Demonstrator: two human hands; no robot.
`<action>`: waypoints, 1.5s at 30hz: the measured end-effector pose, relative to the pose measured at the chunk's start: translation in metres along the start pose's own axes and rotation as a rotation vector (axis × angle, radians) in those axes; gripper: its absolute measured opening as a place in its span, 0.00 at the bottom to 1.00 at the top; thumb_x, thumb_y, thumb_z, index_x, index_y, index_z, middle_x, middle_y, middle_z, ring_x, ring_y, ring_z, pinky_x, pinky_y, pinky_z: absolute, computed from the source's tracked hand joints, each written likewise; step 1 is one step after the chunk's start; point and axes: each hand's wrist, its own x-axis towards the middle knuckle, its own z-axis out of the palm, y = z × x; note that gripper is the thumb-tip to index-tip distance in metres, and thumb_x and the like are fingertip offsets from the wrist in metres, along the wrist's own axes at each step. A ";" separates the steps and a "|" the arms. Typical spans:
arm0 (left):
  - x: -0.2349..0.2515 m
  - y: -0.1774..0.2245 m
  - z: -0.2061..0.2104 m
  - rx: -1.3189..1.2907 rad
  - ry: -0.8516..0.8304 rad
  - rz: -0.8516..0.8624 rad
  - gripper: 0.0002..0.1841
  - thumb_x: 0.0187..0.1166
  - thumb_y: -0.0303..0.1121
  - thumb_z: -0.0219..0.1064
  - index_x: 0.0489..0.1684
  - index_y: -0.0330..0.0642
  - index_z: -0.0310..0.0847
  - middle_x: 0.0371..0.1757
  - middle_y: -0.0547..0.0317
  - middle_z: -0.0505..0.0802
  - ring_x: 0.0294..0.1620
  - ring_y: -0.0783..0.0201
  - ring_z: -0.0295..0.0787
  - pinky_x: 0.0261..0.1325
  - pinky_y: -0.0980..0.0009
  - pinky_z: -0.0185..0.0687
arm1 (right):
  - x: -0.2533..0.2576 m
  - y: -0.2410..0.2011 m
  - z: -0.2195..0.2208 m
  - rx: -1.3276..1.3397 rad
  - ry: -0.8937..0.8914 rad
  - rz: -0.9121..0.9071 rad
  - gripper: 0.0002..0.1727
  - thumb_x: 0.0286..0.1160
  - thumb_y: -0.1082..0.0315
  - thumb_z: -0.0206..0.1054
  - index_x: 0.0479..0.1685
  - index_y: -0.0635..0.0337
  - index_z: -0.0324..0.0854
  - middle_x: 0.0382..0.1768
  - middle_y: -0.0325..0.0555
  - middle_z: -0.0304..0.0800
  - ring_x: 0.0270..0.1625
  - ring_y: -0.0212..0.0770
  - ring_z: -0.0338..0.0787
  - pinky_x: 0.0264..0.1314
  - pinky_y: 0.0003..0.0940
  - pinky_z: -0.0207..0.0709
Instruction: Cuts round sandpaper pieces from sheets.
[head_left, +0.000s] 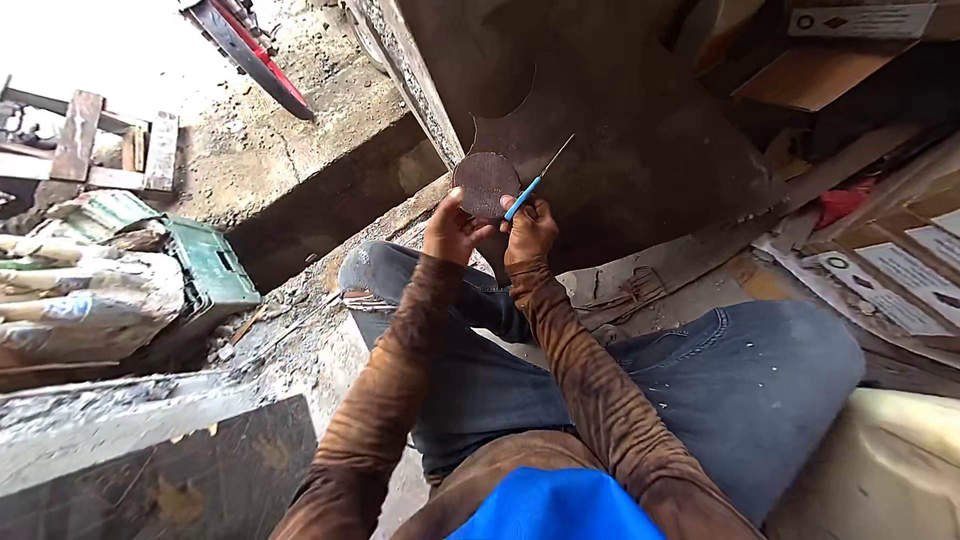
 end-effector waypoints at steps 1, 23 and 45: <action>-0.002 -0.013 0.006 0.042 0.015 0.045 0.19 0.80 0.47 0.66 0.62 0.47 0.81 0.51 0.54 0.92 0.44 0.58 0.92 0.43 0.59 0.91 | -0.002 0.001 0.001 -0.014 -0.007 0.010 0.19 0.65 0.75 0.80 0.54 0.67 0.80 0.28 0.44 0.88 0.20 0.32 0.82 0.22 0.26 0.79; 0.023 -0.038 0.034 0.150 0.316 0.214 0.24 0.67 0.39 0.83 0.60 0.44 0.82 0.49 0.55 0.94 0.49 0.61 0.93 0.51 0.58 0.92 | -0.027 -0.002 -0.129 -0.292 -0.874 0.032 0.30 0.81 0.46 0.64 0.60 0.69 0.76 0.28 0.35 0.85 0.30 0.32 0.87 0.37 0.32 0.85; 0.010 -0.051 0.049 0.006 0.314 0.186 0.23 0.64 0.38 0.85 0.55 0.44 0.83 0.41 0.54 0.95 0.40 0.58 0.95 0.43 0.56 0.94 | 0.009 0.012 -0.082 -0.104 -0.620 -0.133 0.30 0.70 0.40 0.74 0.57 0.57 0.83 0.31 0.38 0.90 0.28 0.34 0.88 0.34 0.32 0.88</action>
